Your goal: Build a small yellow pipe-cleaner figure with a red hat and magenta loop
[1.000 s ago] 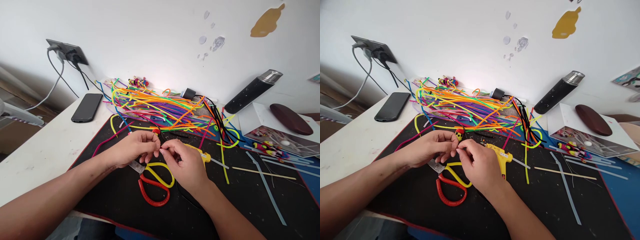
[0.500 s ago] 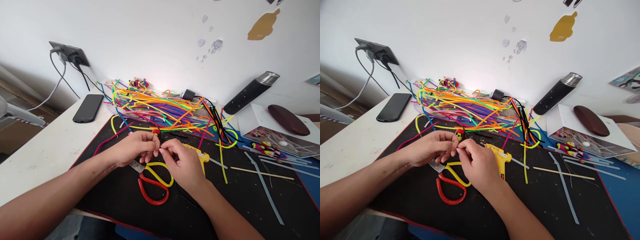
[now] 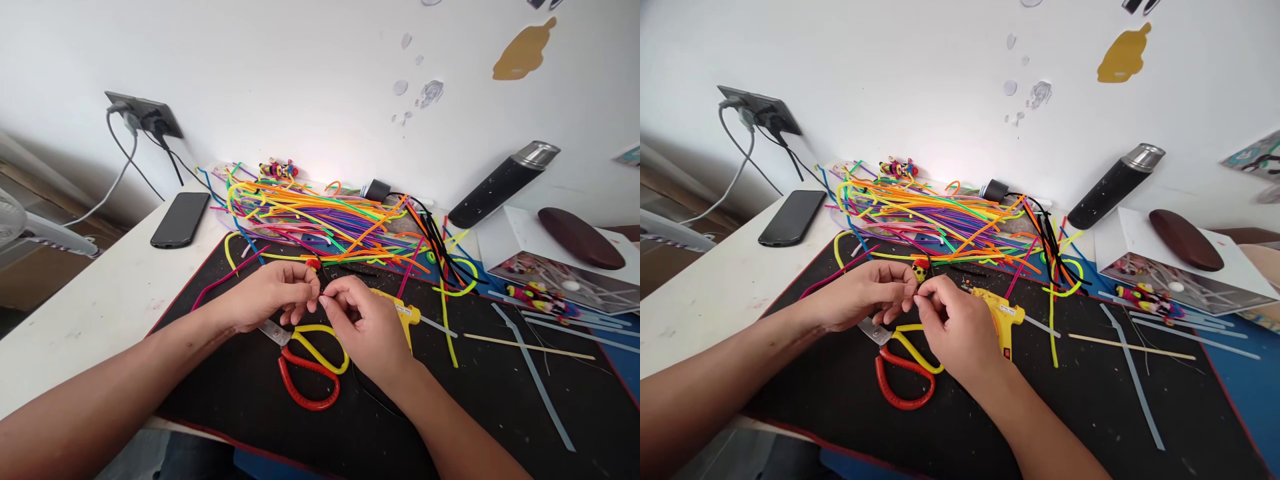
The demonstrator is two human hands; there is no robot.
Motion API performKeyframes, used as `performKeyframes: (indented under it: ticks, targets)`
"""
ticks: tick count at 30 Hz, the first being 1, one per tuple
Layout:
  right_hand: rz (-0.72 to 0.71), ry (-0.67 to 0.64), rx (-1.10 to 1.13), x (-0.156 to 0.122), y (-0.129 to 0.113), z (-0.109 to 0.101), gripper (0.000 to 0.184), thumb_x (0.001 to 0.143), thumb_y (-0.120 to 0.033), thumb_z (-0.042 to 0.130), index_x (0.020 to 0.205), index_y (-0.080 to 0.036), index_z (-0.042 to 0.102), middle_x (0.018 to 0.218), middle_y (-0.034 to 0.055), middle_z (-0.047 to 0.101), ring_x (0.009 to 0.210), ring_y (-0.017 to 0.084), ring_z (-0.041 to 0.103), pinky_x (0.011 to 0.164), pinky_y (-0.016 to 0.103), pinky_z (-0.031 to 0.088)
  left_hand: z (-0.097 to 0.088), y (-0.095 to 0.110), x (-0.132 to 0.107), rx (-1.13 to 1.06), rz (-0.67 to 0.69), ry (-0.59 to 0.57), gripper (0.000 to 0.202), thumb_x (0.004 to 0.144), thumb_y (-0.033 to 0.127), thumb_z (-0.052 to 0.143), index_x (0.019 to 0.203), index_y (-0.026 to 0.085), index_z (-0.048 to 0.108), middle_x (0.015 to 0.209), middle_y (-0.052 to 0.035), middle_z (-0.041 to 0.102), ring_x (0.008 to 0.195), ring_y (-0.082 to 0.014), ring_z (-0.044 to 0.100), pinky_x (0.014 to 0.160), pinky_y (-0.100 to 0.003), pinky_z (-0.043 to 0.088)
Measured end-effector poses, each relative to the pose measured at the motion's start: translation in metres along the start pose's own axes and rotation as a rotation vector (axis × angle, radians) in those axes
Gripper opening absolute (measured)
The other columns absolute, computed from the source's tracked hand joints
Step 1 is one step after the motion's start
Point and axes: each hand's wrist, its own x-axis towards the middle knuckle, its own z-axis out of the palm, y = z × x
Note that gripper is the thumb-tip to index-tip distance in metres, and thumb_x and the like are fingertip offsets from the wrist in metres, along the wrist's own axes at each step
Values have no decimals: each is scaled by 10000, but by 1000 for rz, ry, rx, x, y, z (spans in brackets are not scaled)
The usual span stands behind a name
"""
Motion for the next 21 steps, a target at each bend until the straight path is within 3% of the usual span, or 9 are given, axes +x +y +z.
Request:
performKeyframes:
  ticks: [7, 13, 21]
  targets:
    - [-56, 2, -60, 1, 0, -1, 86, 1024, -221, 615, 953, -235, 661, 623, -65, 575, 513, 109, 505, 543, 248, 363, 0, -1, -1, -18, -5, -13, 104, 729, 239, 743, 736, 154, 683, 604, 37, 621, 453, -55, 513, 401, -132, 409]
    - [86, -47, 45, 1, -1, -1, 76, 1022, -288, 623, 975, -243, 662, 636, -49, 600, 535, 131, 557, 506, 249, 378, -3, -1, -1, 53, 45, 6, 115, 778, 247, 752, 777, 164, 673, 619, 46, 620, 482, -62, 536, 414, -131, 411]
    - [314, -102, 448, 4, -4, -2, 223, 1042, -445, 611, 1037, -230, 670, 639, -52, 607, 487, 129, 595, 479, 235, 508, -6, -2, 1, 85, 103, 34, 139, 827, 274, 749, 822, 166, 662, 731, 25, 674, 505, -66, 564, 417, -143, 412]
